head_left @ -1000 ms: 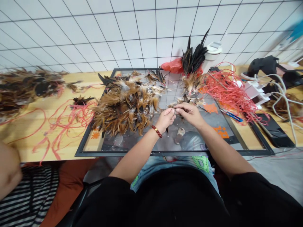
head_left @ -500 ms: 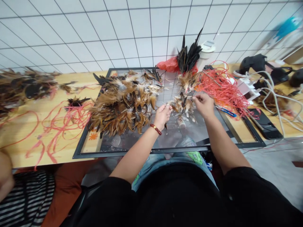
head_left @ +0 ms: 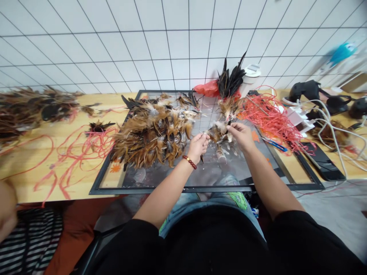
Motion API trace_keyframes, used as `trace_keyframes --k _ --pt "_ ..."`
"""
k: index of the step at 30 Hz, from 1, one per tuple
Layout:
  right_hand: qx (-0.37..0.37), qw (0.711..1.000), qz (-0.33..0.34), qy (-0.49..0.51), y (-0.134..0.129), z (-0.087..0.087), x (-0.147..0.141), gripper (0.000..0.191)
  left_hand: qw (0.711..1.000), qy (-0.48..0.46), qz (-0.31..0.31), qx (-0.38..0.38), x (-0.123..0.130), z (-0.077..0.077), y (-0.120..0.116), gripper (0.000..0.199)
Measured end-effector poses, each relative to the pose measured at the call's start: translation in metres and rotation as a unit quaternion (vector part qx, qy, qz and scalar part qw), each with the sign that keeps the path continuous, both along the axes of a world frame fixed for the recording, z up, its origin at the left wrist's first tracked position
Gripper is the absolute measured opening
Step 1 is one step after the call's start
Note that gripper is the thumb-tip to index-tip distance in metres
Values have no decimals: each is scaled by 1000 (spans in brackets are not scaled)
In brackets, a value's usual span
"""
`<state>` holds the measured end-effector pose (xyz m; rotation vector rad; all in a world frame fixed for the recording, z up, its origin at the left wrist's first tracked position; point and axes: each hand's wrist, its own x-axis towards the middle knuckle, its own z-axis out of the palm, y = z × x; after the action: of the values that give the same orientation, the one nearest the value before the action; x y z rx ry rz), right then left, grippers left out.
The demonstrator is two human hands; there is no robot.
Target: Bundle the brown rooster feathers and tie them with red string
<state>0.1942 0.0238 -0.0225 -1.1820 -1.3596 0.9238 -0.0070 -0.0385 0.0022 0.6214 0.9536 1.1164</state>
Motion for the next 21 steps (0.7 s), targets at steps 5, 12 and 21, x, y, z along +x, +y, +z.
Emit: trace_keyframes --k 5,12,21 --pt "-12 998 -19 58 4 -5 19 39 1000 -19 16 -13 -1 6 -1 24" --pt "158 935 -190 -256 5 -7 41 26 999 -14 21 -27 -1 8 0 23" --pt "151 860 63 -483 -10 0 31 22 999 -33 24 -25 -4 5 2 23"
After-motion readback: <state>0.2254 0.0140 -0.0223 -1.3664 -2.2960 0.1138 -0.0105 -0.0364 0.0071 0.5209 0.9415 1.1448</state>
